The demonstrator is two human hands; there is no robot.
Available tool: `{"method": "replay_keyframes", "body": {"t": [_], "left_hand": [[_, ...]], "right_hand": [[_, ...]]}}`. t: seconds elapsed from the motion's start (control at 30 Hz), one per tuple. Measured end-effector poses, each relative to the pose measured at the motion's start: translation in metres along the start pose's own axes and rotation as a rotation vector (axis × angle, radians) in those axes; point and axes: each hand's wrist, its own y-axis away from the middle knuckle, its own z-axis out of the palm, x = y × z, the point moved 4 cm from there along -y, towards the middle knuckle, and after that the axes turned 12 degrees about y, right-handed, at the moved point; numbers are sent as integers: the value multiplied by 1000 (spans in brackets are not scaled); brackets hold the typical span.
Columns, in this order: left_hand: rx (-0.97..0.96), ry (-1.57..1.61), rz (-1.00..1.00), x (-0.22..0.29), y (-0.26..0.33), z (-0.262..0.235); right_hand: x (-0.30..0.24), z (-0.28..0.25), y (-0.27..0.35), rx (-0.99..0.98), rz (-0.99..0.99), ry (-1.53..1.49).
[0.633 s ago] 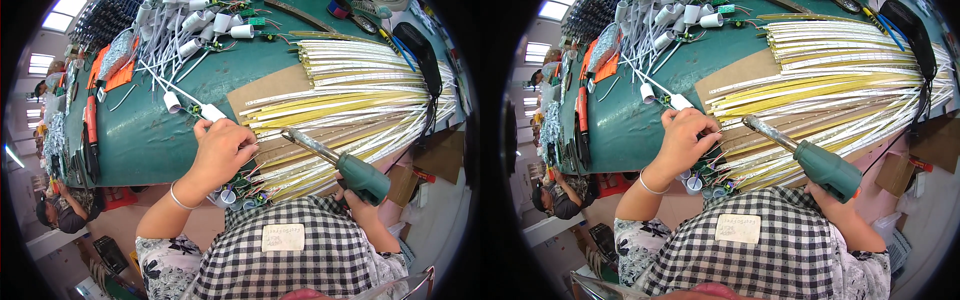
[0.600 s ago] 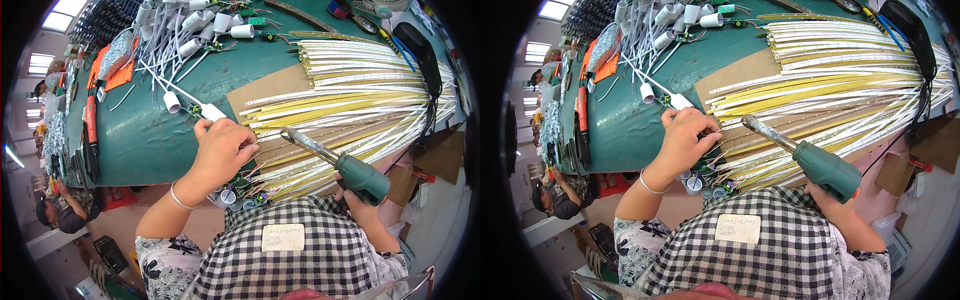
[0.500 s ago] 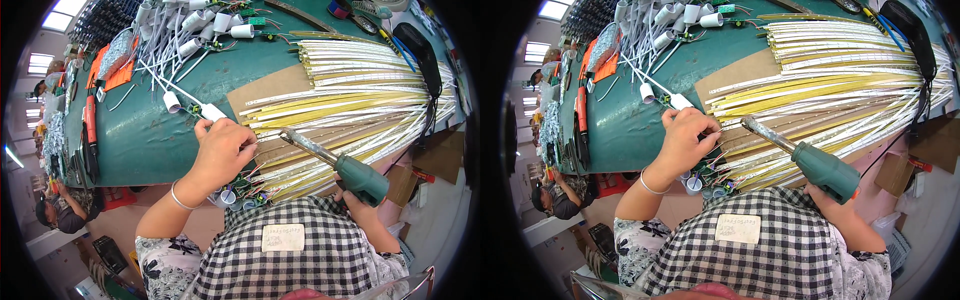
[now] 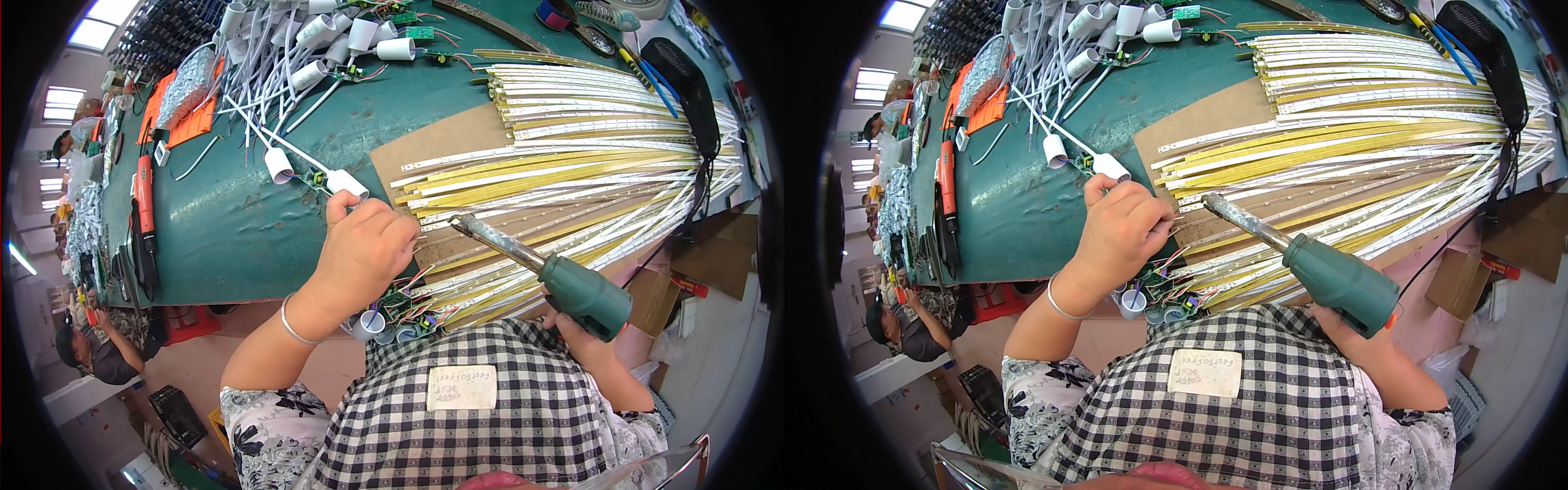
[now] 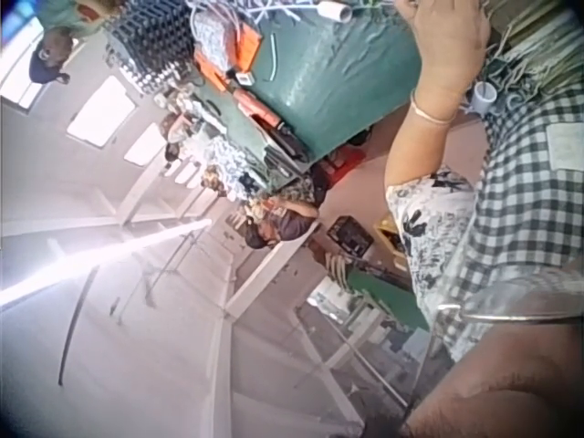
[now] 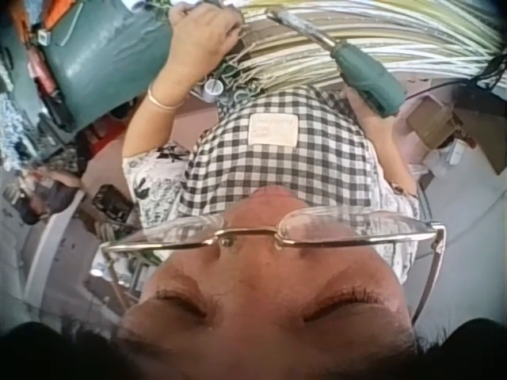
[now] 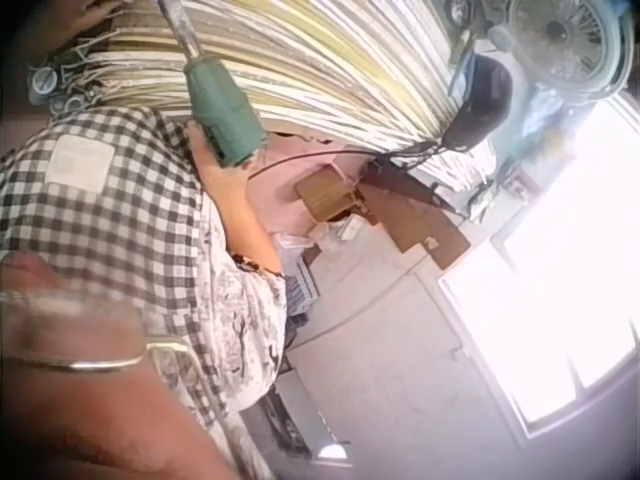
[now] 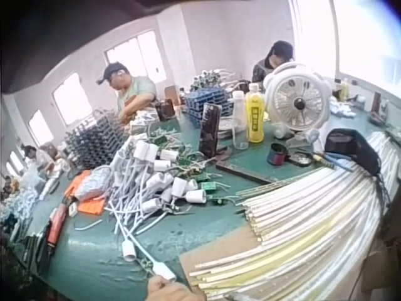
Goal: The person assembles electronic components onto LED strips using a soldering iron or an assembly tool.
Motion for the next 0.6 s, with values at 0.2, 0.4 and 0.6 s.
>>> {"method": "replay_keyframes", "body": {"t": [0.2, 0.4, 0.6], "left_hand": [[44, -26, 73, 2, 1, 0], [44, -36, 72, 1, 1, 1], [39, -69, 64, 0, 1, 4]], "right_hand": [[-12, -1, -11, 22, 146, -52], [-36, -4, -25, 17, -286, 346], [-34, -1, -27, 0, -220, 248]]}}
